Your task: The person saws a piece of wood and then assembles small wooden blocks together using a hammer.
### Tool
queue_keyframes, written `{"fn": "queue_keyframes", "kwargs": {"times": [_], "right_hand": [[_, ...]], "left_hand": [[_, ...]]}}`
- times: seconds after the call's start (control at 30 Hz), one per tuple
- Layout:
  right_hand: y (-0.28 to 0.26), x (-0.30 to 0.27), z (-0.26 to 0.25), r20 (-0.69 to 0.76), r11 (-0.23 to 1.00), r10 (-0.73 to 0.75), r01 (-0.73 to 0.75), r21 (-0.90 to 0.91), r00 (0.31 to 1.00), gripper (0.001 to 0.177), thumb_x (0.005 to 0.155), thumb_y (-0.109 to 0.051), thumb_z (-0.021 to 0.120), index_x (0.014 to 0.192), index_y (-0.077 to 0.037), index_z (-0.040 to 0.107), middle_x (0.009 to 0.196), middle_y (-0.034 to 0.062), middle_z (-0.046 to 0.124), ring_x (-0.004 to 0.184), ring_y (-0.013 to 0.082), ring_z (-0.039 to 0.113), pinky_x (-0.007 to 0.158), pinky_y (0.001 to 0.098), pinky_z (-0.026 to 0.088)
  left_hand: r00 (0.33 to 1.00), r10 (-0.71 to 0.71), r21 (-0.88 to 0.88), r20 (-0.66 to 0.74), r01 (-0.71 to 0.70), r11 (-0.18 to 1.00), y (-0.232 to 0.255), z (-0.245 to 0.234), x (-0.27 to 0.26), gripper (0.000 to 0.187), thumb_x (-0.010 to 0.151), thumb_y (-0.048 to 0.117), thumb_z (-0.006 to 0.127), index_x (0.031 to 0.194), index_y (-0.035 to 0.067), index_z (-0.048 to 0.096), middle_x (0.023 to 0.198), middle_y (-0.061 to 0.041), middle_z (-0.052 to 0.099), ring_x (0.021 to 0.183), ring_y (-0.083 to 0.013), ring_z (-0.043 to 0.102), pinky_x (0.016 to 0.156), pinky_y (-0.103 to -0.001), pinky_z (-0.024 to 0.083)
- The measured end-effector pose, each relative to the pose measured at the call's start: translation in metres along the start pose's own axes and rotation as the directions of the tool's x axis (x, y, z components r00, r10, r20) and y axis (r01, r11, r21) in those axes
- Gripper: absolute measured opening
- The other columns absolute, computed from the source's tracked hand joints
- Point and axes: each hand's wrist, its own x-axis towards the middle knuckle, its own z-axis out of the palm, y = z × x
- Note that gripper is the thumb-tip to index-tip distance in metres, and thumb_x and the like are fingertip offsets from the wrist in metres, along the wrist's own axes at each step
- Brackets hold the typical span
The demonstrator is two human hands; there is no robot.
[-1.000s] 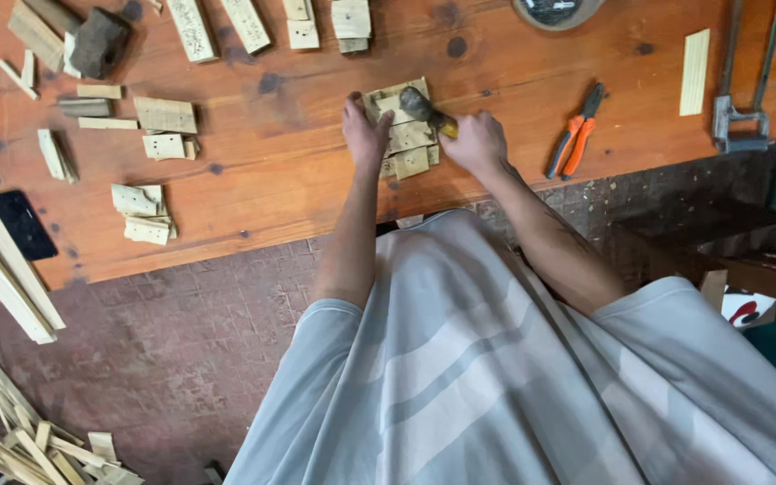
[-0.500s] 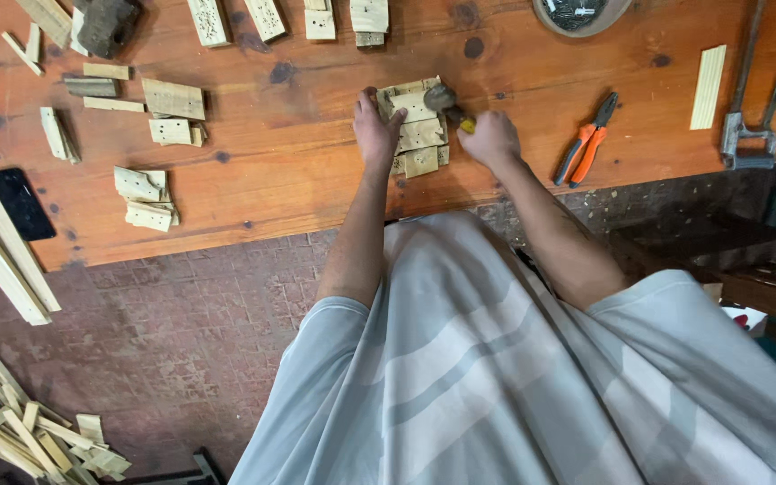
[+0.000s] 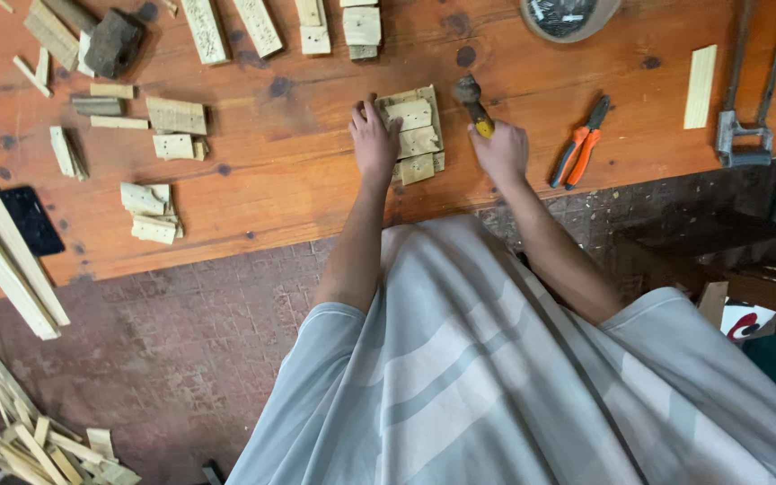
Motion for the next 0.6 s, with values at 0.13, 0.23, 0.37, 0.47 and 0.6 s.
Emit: {"fn": "queue_keyframes", "kwargs": {"times": [0.13,0.23,0.37,0.47,0.6], "right_hand": [[0.044,-0.013,0.005,-0.057,0.954,0.271,-0.276,-0.117,0.961,0.05,0.097,-0.053,0.068,0.085,-0.004,0.07,0.071,0.0215,0.071,0.074,0.0432,0.075,0.064,0.0547,0.059],[0.094,-0.015,0.024,-0.106,0.906,0.271,-0.291,-0.307,0.957,0.05,0.102,-0.056,0.063,0.095,-0.006,0.064,0.077,0.0148,0.073,0.074,0.0341,0.077,0.065,0.0454,0.063],[0.138,-0.011,0.053,-0.027,0.884,0.361,-0.351,-0.308,0.932,0.05,0.104,-0.049,0.062,0.115,-0.001,0.052,0.096,0.0189,0.073,0.086,0.0383,0.077,0.077,0.0503,0.064],[0.152,-0.006,0.061,-0.043,0.908,0.343,-0.343,-0.242,0.938,0.056,0.102,-0.037,0.068,0.128,0.007,0.044,0.108,0.0208,0.063,0.09,0.0382,0.075,0.074,0.0459,0.064],[0.114,0.004,-0.024,0.32,0.934,0.271,-0.167,-0.317,0.908,0.061,0.103,-0.05,0.057,0.127,0.006,0.05,0.116,0.0245,0.066,0.102,0.0422,0.074,0.083,0.0536,0.06]], "left_hand": [[0.855,0.517,0.39,-0.03,-0.467,0.794,0.008,-0.005,-0.009,0.053,0.091,0.024,0.077,0.141,0.023,0.061,0.144,-0.014,0.052,0.131,-0.0374,0.053,0.104,-0.047,0.048],[0.829,0.518,0.361,0.211,-0.559,0.747,0.021,-0.003,-0.004,0.052,0.097,0.024,0.067,0.147,0.031,0.054,0.138,-0.008,0.057,0.135,-0.0341,0.048,0.101,-0.045,0.049],[0.813,0.548,0.361,0.197,-0.58,0.73,0.023,0.011,-0.003,0.041,0.095,0.028,0.068,0.135,0.026,0.062,0.129,-0.007,0.06,0.127,-0.0332,0.056,0.096,-0.043,0.053],[0.809,0.579,0.335,0.098,-0.575,0.746,0.034,0.005,-0.003,0.035,0.088,0.02,0.074,0.122,0.023,0.066,0.123,-0.004,0.062,0.117,-0.0321,0.063,0.089,-0.04,0.056],[0.876,0.46,0.366,0.145,-0.479,0.798,0.047,0.0,-0.011,0.033,0.09,0.018,0.074,0.121,0.026,0.065,0.127,-0.002,0.057,0.121,-0.0339,0.06,0.091,-0.04,0.061]]}}
